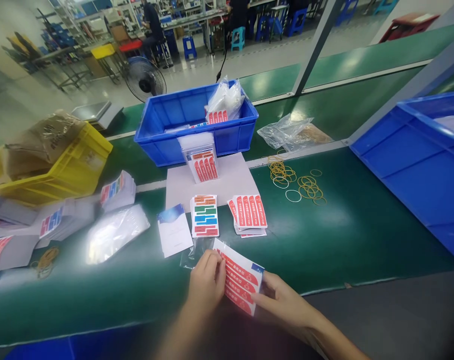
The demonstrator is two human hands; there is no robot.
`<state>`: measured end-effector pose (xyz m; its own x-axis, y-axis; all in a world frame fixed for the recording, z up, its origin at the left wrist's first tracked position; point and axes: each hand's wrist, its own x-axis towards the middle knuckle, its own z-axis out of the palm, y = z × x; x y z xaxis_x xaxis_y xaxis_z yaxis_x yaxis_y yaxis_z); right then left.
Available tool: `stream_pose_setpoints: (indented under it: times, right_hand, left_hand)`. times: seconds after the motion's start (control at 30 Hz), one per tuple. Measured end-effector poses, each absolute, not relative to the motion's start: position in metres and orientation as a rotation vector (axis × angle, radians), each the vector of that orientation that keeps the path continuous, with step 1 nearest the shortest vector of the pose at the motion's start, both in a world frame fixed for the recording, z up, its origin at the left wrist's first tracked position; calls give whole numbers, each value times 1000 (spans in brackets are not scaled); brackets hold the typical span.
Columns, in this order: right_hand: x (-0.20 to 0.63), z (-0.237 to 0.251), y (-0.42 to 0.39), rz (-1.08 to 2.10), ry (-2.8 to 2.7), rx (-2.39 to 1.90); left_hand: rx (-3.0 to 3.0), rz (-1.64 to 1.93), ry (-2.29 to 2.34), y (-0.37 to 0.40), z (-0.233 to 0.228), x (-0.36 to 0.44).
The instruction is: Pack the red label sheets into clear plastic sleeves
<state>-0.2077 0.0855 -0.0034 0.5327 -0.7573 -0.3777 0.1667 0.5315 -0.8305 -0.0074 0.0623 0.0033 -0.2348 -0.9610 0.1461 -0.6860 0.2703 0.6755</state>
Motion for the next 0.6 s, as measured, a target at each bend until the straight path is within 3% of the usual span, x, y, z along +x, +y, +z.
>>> stream_pose_setpoints:
  times: [0.3, 0.6]
  right_hand:
    - [-207, -6, 86, -489, 856, -904]
    - [-204, 1, 87, -587, 983, -916]
  left_hand:
    - [1398, -603, -2118, 58, 10, -5]
    - [1388, -614, -2182, 58, 15, -6]
